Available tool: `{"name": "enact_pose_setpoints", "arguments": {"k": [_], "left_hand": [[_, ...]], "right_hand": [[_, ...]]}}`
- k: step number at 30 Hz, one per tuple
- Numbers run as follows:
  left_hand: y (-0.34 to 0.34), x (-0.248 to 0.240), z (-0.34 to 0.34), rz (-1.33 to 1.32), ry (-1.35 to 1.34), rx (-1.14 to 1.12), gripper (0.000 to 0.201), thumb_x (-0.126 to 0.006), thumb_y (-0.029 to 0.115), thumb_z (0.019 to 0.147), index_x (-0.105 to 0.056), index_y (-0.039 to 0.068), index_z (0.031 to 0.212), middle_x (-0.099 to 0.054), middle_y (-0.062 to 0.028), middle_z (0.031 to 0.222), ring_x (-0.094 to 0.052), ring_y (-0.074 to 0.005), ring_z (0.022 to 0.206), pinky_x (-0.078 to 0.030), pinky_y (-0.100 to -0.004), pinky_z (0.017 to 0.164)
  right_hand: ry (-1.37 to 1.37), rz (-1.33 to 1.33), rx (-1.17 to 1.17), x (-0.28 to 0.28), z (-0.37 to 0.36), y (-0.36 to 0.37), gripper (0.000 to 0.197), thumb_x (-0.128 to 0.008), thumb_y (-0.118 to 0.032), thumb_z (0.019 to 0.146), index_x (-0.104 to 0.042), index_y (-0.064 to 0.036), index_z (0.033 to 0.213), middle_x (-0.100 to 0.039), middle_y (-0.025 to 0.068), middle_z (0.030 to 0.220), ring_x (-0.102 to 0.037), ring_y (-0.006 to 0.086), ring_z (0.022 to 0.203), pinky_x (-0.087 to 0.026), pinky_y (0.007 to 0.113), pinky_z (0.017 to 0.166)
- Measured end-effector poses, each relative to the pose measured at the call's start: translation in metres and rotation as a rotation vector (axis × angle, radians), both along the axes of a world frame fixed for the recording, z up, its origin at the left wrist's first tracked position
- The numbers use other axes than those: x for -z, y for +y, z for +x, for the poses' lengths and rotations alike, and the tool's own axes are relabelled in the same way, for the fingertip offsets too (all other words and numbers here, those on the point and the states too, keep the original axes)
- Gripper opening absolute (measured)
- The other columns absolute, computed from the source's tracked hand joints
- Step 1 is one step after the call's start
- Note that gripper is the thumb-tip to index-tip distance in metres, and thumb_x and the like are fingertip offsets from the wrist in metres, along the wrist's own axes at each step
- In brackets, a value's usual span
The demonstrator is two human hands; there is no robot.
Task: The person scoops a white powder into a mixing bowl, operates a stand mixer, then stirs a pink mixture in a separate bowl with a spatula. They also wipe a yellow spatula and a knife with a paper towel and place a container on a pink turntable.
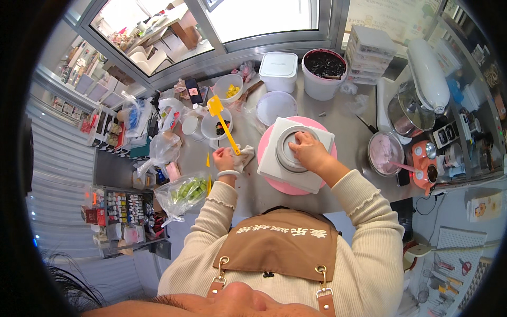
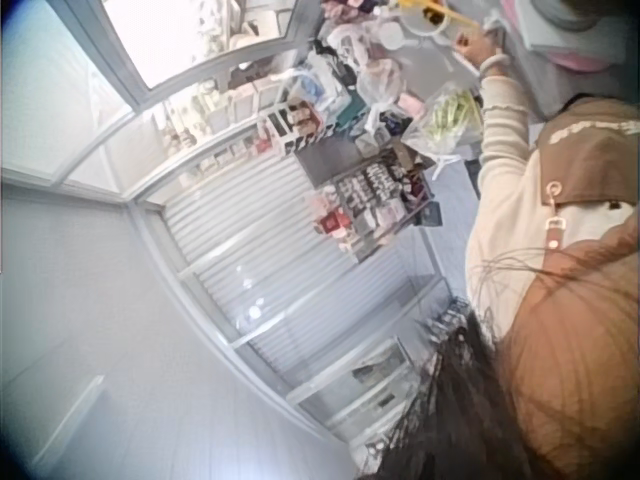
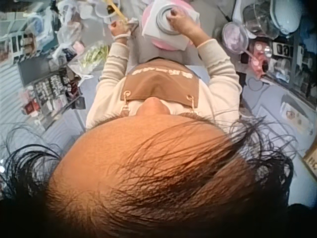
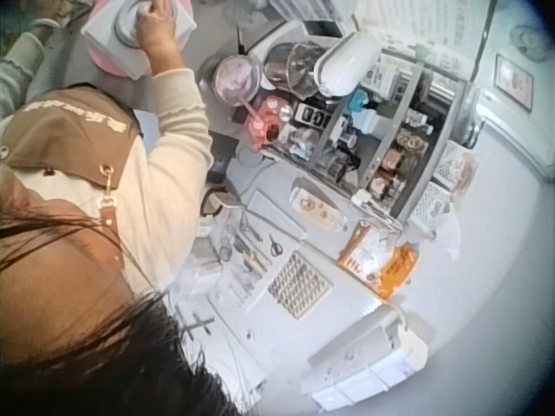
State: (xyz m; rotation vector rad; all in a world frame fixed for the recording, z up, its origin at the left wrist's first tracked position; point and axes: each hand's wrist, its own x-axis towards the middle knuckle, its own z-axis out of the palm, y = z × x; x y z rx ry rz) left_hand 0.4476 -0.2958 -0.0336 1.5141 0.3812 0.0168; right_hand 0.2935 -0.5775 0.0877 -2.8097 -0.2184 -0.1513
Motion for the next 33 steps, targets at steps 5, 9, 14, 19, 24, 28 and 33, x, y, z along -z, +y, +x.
{"name": "enact_pose_setpoints", "arguments": {"k": [5, 9, 14, 19, 24, 28, 33], "left_hand": [[0.035, 0.01, 0.056, -0.297, 0.377, -0.035, 0.035, -0.065, 0.028, 0.093, -0.047, 0.004, 0.111, -0.058, -0.0084, 0.089, -0.065, -0.0225, 0.075, -0.053, -0.032, 0.057], [0.04, 0.028, 0.099, -0.407, 0.523, -0.087, 0.033, -0.062, 0.03, 0.095, -0.05, 0.002, 0.109, -0.058, -0.0103, 0.093, -0.066, -0.0249, 0.084, -0.058, -0.0353, 0.065], [0.033, 0.039, 0.12, -0.428, 0.403, -0.153, 0.028, -0.057, 0.022, 0.099, -0.051, -0.003, 0.111, -0.059, -0.0111, 0.095, -0.066, -0.0234, 0.082, -0.059, -0.0349, 0.068], [0.033, 0.044, 0.142, -0.457, 0.374, -0.234, 0.018, -0.055, 0.012, 0.098, -0.05, -0.004, 0.103, -0.059, -0.0136, 0.093, -0.067, -0.0256, 0.08, -0.062, -0.0385, 0.072], [0.047, 0.034, 0.15, -0.332, 0.304, -0.2, 0.018, -0.057, 0.01, 0.094, -0.055, -0.004, 0.106, -0.061, -0.0113, 0.087, -0.064, -0.0225, 0.075, -0.057, -0.0337, 0.065], [0.033, -0.013, 0.108, 0.017, -0.007, -0.111, 0.02, -0.066, 0.018, 0.092, -0.058, 0.003, 0.101, -0.06, -0.0031, 0.081, -0.057, -0.0109, 0.066, -0.046, -0.024, 0.054], [-0.039, -0.062, -0.01, -0.039, -0.142, 0.719, 0.022, -0.066, 0.024, 0.095, -0.062, 0.009, 0.11, -0.061, 0.0004, 0.093, -0.063, -0.0112, 0.081, -0.053, -0.0256, 0.063]], "right_hand": [[-0.021, -0.003, -0.016, 0.01, 0.006, -0.002, 0.033, -0.071, -0.01, 0.075, -0.069, -0.011, 0.108, -0.056, 0.0112, 0.116, -0.056, 0.0297, 0.109, -0.054, 0.04, 0.088], [0.033, -0.044, -0.031, 0.011, 0.009, 0.0, 0.03, -0.068, -0.015, 0.079, -0.07, -0.0117, 0.108, -0.054, 0.011, 0.118, -0.054, 0.0293, 0.113, -0.055, 0.04, 0.088], [0.111, -0.119, -0.021, 0.005, 0.009, 0.002, 0.028, -0.067, -0.017, 0.079, -0.07, -0.0121, 0.107, -0.054, 0.0105, 0.12, -0.054, 0.0287, 0.116, -0.056, 0.04, 0.088], [0.11, -0.031, -0.01, 0.004, 0.01, 0.004, 0.026, -0.068, -0.015, 0.078, -0.07, -0.0115, 0.104, -0.054, 0.0109, 0.121, -0.054, 0.0298, 0.116, -0.055, 0.04, 0.089], [0.042, 0.025, -0.037, 0.004, 0.008, 0.001, 0.021, -0.068, -0.011, 0.078, -0.07, -0.0097, 0.099, -0.056, 0.0115, 0.119, -0.055, 0.0291, 0.115, -0.053, 0.04, 0.09], [-0.002, 0.112, -0.004, -0.012, 0.002, -0.01, 0.018, -0.068, -0.011, 0.08, -0.069, -0.0096, 0.098, -0.059, 0.0103, 0.115, -0.059, 0.0283, 0.109, -0.054, 0.04, 0.088], [0.084, 0.045, 0.155, -0.038, -0.008, -0.022, 0.02, -0.071, -0.018, 0.084, -0.066, -0.0087, 0.101, -0.064, 0.0093, 0.105, -0.067, 0.0294, 0.096, -0.056, 0.04, 0.081]]}}
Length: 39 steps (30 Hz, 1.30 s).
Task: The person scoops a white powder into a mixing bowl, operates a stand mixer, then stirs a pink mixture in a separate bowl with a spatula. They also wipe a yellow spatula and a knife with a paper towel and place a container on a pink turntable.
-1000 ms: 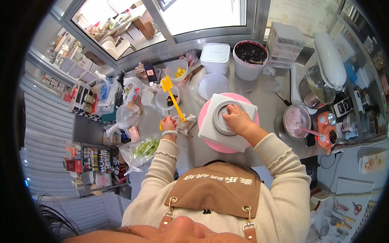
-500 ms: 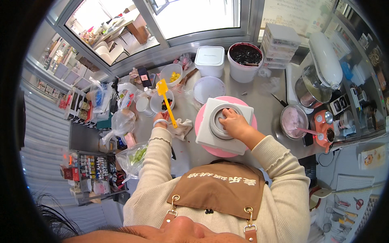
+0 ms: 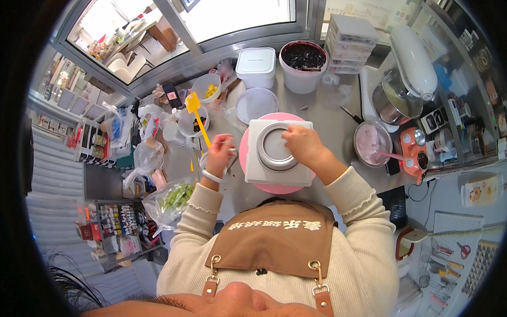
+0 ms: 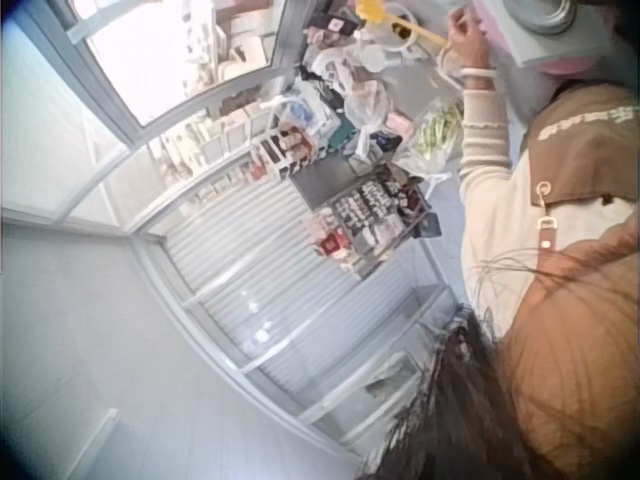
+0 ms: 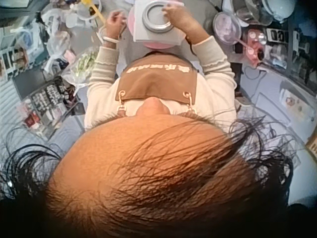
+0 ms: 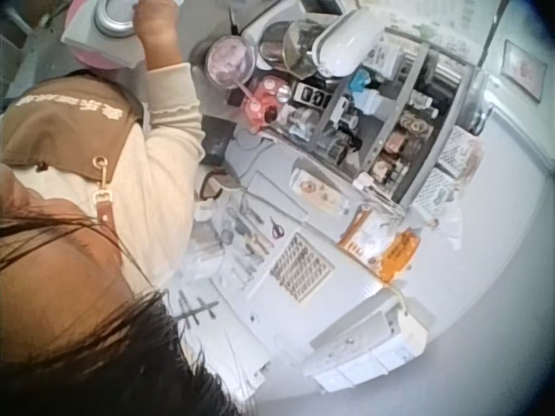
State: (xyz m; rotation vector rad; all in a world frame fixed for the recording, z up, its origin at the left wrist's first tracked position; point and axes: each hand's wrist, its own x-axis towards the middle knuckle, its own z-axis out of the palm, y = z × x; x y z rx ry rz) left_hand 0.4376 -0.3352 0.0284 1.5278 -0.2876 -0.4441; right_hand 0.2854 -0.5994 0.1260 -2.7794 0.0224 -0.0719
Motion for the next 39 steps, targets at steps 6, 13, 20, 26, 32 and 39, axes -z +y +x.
{"name": "enact_pose_setpoints", "arguments": {"k": [6, 13, 20, 26, 32, 39], "left_hand": [[-0.065, -0.011, -0.018, 0.308, -0.28, 0.295, 0.053, -0.07, 0.031, 0.091, -0.053, 0.005, 0.133, -0.047, -0.0185, 0.134, -0.056, -0.0277, 0.115, -0.05, -0.0387, 0.094], [-0.081, -0.013, 0.0, 0.475, -0.141, 0.553, 0.048, -0.068, 0.022, 0.087, -0.058, 0.008, 0.132, -0.05, -0.0188, 0.137, -0.051, -0.0292, 0.127, -0.048, -0.0412, 0.1], [-0.086, -0.016, -0.009, 0.758, -0.561, 0.439, 0.045, -0.064, 0.013, 0.082, -0.062, 0.004, 0.126, -0.064, -0.0256, 0.121, -0.052, -0.0387, 0.126, -0.04, -0.04, 0.109], [-0.074, -0.04, -0.041, 0.058, -0.434, 0.154, 0.068, -0.074, 0.007, 0.078, -0.044, -0.001, 0.138, -0.049, -0.0221, 0.134, -0.044, -0.0349, 0.133, -0.043, -0.0451, 0.106], [-0.052, -0.014, -0.061, 0.242, -1.073, 0.103, 0.079, -0.079, -0.004, 0.066, -0.046, 0.004, 0.138, -0.034, -0.0168, 0.135, -0.042, -0.0413, 0.129, -0.043, -0.0477, 0.108], [-0.014, -0.016, -0.075, 0.35, -1.201, 0.523, 0.072, -0.072, -0.002, 0.067, -0.055, 0.013, 0.135, -0.035, -0.0211, 0.143, -0.035, -0.0423, 0.139, -0.041, -0.0507, 0.11]], "right_hand": [[0.375, -0.042, 0.385, 0.001, 0.001, 0.003, 0.071, -0.074, -0.046, 0.083, -0.043, -0.0016, 0.13, -0.069, 0.0164, 0.101, -0.069, 0.0321, 0.097, -0.055, 0.042, 0.081], [0.518, 0.005, 0.4, 0.011, 0.021, -0.007, 0.088, -0.077, -0.051, 0.077, -0.039, 0.0008, 0.138, -0.068, 0.0204, 0.11, -0.067, 0.0337, 0.104, -0.053, 0.042, 0.087], [0.4, 0.059, 0.371, 0.011, 0.021, -0.015, 0.066, -0.076, -0.042, 0.08, -0.046, -0.0022, 0.124, -0.068, 0.0183, 0.105, -0.067, 0.0343, 0.098, -0.053, 0.044, 0.081], [-0.296, 0.177, 0.295, 0.021, -0.014, -0.009, 0.029, -0.068, -0.018, 0.087, -0.046, -0.007, 0.104, -0.065, 0.0112, 0.099, -0.067, 0.0349, 0.085, -0.054, 0.044, 0.066], [-0.62, 0.271, 0.132, 0.076, -0.052, 0.001, 0.036, -0.068, -0.006, 0.085, -0.049, -0.0072, 0.115, -0.058, 0.0144, 0.124, -0.065, 0.0372, 0.095, -0.056, 0.044, 0.076], [-0.49, 0.246, -0.001, 0.103, -0.098, -0.004, 0.034, -0.067, -0.006, 0.085, -0.05, -0.0055, 0.114, -0.06, 0.0196, 0.123, -0.067, 0.0383, 0.093, -0.057, 0.042, 0.076]]}}
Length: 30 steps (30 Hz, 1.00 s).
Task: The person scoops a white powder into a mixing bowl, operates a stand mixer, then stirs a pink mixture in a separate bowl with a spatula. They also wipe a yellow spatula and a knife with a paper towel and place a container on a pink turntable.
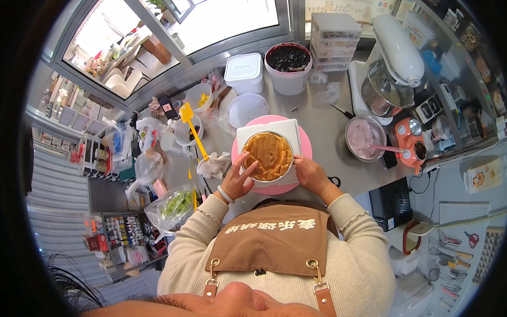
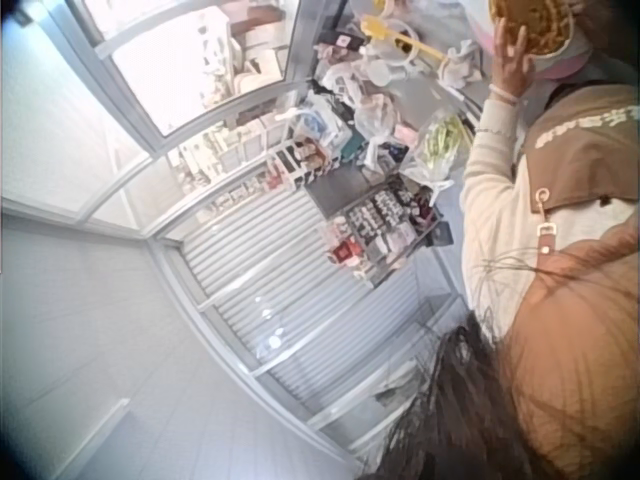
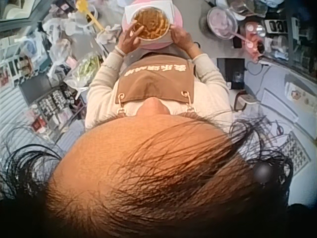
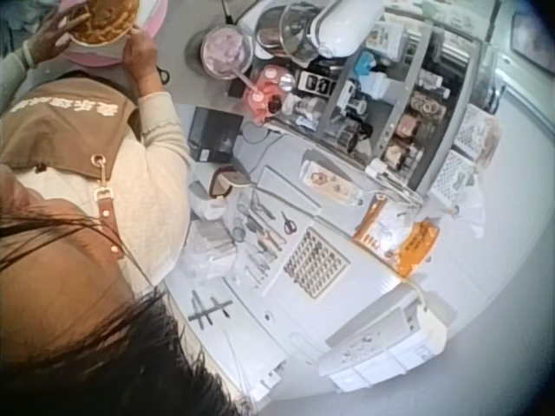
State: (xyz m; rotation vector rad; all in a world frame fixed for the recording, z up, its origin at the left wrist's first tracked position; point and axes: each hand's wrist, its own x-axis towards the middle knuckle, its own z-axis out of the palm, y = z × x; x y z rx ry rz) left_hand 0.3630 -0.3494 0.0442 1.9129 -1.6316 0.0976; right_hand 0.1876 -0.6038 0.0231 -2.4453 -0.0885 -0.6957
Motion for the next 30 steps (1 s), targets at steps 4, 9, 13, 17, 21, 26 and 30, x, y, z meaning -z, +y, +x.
{"name": "enact_pose_setpoints", "arguments": {"k": [4, 9, 13, 17, 21, 26, 30], "left_hand": [[0.002, -0.037, 0.0, 0.091, 0.083, -0.07, 0.094, -0.076, 0.028, 0.072, -0.031, 0.004, 0.151, -0.022, -0.0273, 0.156, -0.019, -0.0435, 0.147, -0.019, -0.0555, 0.118], [-0.028, -0.05, 0.002, 0.347, -0.099, -0.145, 0.119, -0.063, 0.069, 0.077, -0.014, -0.009, 0.152, -0.015, -0.0287, 0.159, -0.01, -0.0381, 0.151, 0.0, -0.0589, 0.118], [-0.036, -0.048, 0.0, 0.4, -0.136, -0.143, 0.116, -0.063, 0.067, 0.078, -0.015, -0.01, 0.151, -0.018, -0.0285, 0.159, -0.009, -0.0365, 0.151, 0.0, -0.0584, 0.118], [-0.036, -0.049, 0.004, 0.449, -0.149, -0.09, 0.112, -0.06, 0.067, 0.08, -0.02, -0.011, 0.15, -0.021, -0.0273, 0.158, -0.01, -0.0342, 0.152, -0.001, -0.0576, 0.119], [-0.041, -0.048, 0.01, 0.496, -0.178, -0.016, 0.11, -0.058, 0.068, 0.081, -0.022, -0.011, 0.149, -0.026, -0.0264, 0.157, -0.013, -0.0334, 0.151, -0.003, -0.0573, 0.119], [-0.045, -0.059, 0.01, 0.499, -0.118, 0.008, 0.106, -0.063, 0.064, 0.081, -0.025, -0.007, 0.15, -0.027, -0.0245, 0.157, -0.016, -0.0344, 0.15, -0.006, -0.0563, 0.119], [-0.039, -0.083, 0.012, 0.297, -0.112, 0.057, 0.058, -0.076, 0.041, 0.079, -0.058, 0.006, 0.121, -0.054, -0.0154, 0.13, -0.047, -0.0337, 0.126, -0.032, -0.0496, 0.107]], "right_hand": [[0.039, 0.095, 0.096, -0.034, 0.003, 0.002, 0.057, -0.071, -0.027, 0.085, -0.045, -0.0029, 0.13, -0.049, 0.0223, 0.139, -0.055, 0.0382, 0.119, -0.047, 0.044, 0.098], [0.321, -0.205, 0.117, -0.056, 0.049, 0.032, 0.103, -0.056, -0.065, 0.087, -0.019, 0.0061, 0.152, -0.02, 0.025, 0.158, -0.014, 0.0354, 0.15, -0.009, 0.046, 0.122], [0.496, -0.312, 0.124, -0.051, 0.063, 0.041, 0.109, -0.044, -0.072, 0.088, -0.012, 0.01, 0.152, -0.012, 0.0286, 0.159, -0.006, 0.0376, 0.151, -0.003, 0.045, 0.123], [0.448, -0.301, 0.022, -0.041, 0.063, 0.036, 0.104, -0.043, -0.07, 0.09, -0.016, 0.0093, 0.151, -0.014, 0.0284, 0.159, -0.008, 0.0377, 0.151, -0.005, 0.045, 0.123], [0.502, -0.289, -0.063, -0.035, 0.072, 0.036, 0.1, -0.04, -0.069, 0.092, -0.019, 0.009, 0.151, -0.013, 0.0276, 0.16, -0.005, 0.036, 0.151, -0.002, 0.043, 0.123], [0.564, -0.299, -0.107, -0.048, 0.073, 0.033, 0.098, -0.035, -0.067, 0.093, -0.017, 0.009, 0.152, -0.011, 0.0274, 0.16, -0.005, 0.0362, 0.151, 0.0, 0.042, 0.123], [0.358, -0.217, -0.157, -0.069, 0.06, 0.015, 0.076, -0.063, -0.052, 0.086, -0.048, 0.0031, 0.135, -0.041, 0.0249, 0.142, -0.036, 0.0386, 0.136, -0.031, 0.046, 0.113]]}}
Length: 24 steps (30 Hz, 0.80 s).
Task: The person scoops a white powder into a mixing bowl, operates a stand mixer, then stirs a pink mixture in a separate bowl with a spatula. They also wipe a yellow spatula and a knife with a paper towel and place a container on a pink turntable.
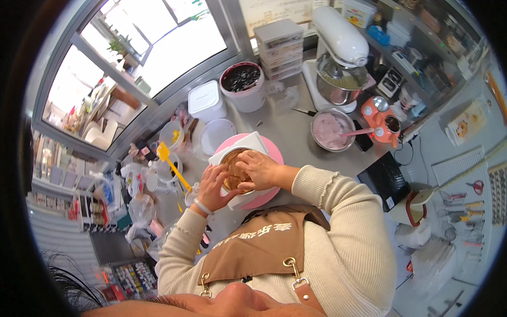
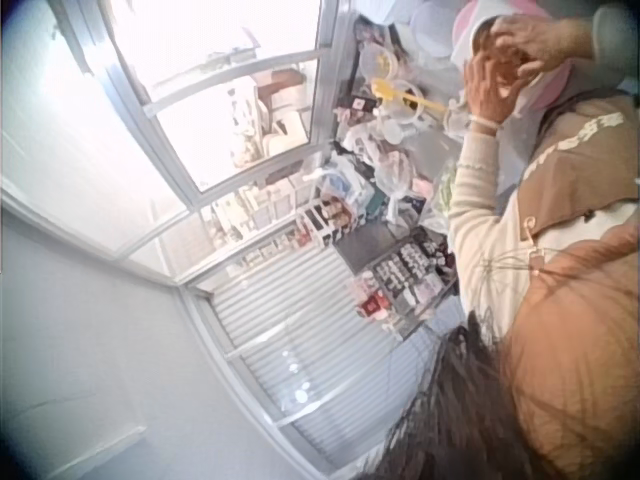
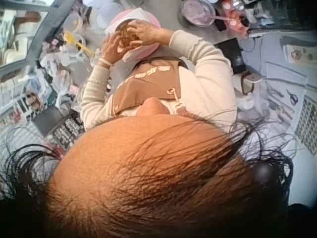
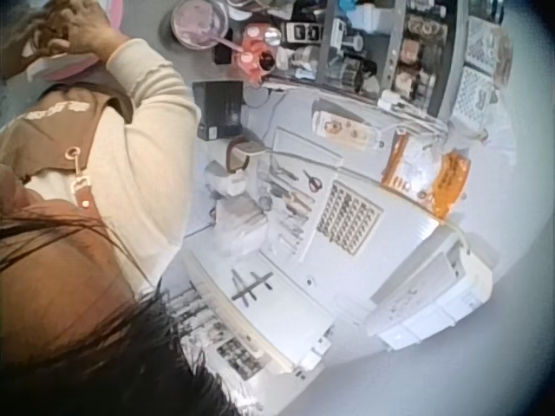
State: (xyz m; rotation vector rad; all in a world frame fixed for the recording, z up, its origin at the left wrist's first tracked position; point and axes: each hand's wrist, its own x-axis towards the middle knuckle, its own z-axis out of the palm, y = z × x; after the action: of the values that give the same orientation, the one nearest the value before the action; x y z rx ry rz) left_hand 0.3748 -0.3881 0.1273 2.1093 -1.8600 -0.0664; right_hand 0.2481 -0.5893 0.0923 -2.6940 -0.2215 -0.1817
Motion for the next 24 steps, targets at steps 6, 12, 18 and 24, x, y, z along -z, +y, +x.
{"name": "enact_pose_setpoints", "arguments": {"k": [6, 12, 18, 24], "left_hand": [[-0.004, 0.001, 0.008, 0.078, 0.104, 0.265, 0.021, -0.072, 0.026, 0.082, -0.064, 0.009, 0.075, -0.062, -0.0045, 0.079, -0.06, -0.0266, 0.079, -0.046, -0.0391, 0.073], [-0.02, 0.018, 0.012, 0.184, 0.143, 0.286, 0.02, -0.07, 0.022, 0.084, -0.064, 0.006, 0.075, -0.063, -0.0093, 0.079, -0.061, -0.0292, 0.079, -0.047, -0.0395, 0.073], [-0.025, 0.015, 0.007, 0.132, 0.146, 0.291, 0.02, -0.071, 0.022, 0.084, -0.06, 0.006, 0.077, -0.061, -0.0078, 0.08, -0.06, -0.028, 0.08, -0.047, -0.0391, 0.073], [-0.003, 0.02, -0.003, -0.147, -0.169, 0.371, 0.025, -0.078, 0.022, 0.076, -0.059, 0.008, 0.085, -0.058, -0.0041, 0.084, -0.059, -0.0256, 0.081, -0.047, -0.0384, 0.073]], "right_hand": [[0.194, -0.06, -0.262, -0.006, 0.007, -0.017, 0.036, -0.073, -0.043, 0.081, -0.064, -0.0095, 0.091, -0.062, 0.0104, 0.096, -0.058, 0.0301, 0.099, -0.047, 0.045, 0.087], [0.346, -0.134, -0.284, 0.01, 0.025, -0.014, 0.036, -0.074, -0.042, 0.081, -0.066, -0.0106, 0.097, -0.064, 0.0105, 0.1, -0.059, 0.0305, 0.101, -0.047, 0.044, 0.088], [0.351, -0.11, -0.274, 0.006, 0.025, -0.015, 0.035, -0.073, -0.04, 0.082, -0.069, -0.0098, 0.1, -0.067, 0.01, 0.099, -0.061, 0.0308, 0.1, -0.049, 0.042, 0.087], [-0.286, 0.541, 0.298, -0.003, -0.021, -0.028, 0.027, -0.069, -0.033, 0.089, -0.062, -0.0064, 0.087, -0.065, 0.0108, 0.082, -0.062, 0.0313, 0.078, -0.05, 0.041, 0.072]]}}
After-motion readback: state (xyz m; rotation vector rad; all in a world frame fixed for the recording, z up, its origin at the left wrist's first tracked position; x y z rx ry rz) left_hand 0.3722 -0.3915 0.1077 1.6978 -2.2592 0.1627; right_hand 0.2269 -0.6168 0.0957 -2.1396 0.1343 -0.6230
